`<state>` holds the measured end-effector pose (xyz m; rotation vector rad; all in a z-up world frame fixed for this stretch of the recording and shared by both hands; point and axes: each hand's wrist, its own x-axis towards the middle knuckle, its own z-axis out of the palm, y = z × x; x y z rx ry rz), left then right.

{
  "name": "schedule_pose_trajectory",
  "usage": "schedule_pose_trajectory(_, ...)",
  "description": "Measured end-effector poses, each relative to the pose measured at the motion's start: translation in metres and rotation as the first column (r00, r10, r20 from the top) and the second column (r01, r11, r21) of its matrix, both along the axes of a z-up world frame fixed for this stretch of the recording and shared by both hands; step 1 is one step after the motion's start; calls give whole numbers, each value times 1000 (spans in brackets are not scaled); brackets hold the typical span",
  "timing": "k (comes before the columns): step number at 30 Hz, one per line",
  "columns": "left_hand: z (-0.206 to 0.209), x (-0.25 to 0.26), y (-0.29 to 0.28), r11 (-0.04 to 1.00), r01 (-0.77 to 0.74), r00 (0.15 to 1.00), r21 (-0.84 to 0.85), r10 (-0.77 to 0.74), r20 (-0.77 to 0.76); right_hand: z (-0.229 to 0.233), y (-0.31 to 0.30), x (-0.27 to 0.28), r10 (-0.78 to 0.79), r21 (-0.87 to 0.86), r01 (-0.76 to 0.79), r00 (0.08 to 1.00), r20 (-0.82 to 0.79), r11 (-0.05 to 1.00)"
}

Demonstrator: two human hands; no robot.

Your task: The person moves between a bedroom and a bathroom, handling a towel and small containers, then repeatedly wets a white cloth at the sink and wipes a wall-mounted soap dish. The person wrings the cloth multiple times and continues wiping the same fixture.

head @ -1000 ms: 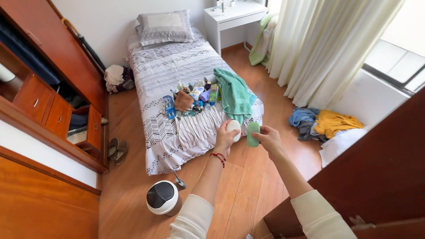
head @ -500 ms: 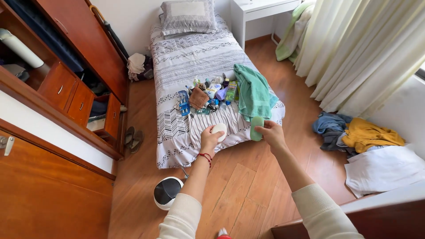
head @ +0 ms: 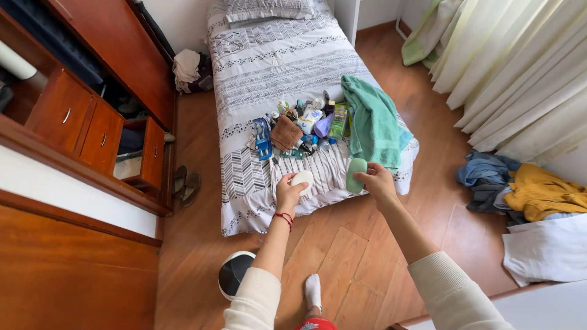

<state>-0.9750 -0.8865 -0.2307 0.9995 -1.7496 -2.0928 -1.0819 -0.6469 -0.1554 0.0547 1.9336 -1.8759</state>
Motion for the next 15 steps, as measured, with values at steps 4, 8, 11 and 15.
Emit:
schedule_pose_trajectory(4, -66, -41, -48, 1000, -9, 1000, -7, 9, 19, -49, -52, -44, -43, 9, 42, 997, 70, 999)
schedule_pose_trajectory(8, -112, -54, -83, 994, 100, 990, 42, -104, 99, -109, -96, -72, -55, 91, 46, 993, 102, 995)
schedule_pose_trajectory(11, -179, -59, -105, 977, 213, 964, 23, -214, 159, -153, -125, -82, -39, 127, 16, 983, 179, 992)
schedule_pose_trajectory(15, -207, -66, -120, 988, 104, 925, 113, -138, 354, -197, -160, -88, -77, 177, 31, 964, 256, 984)
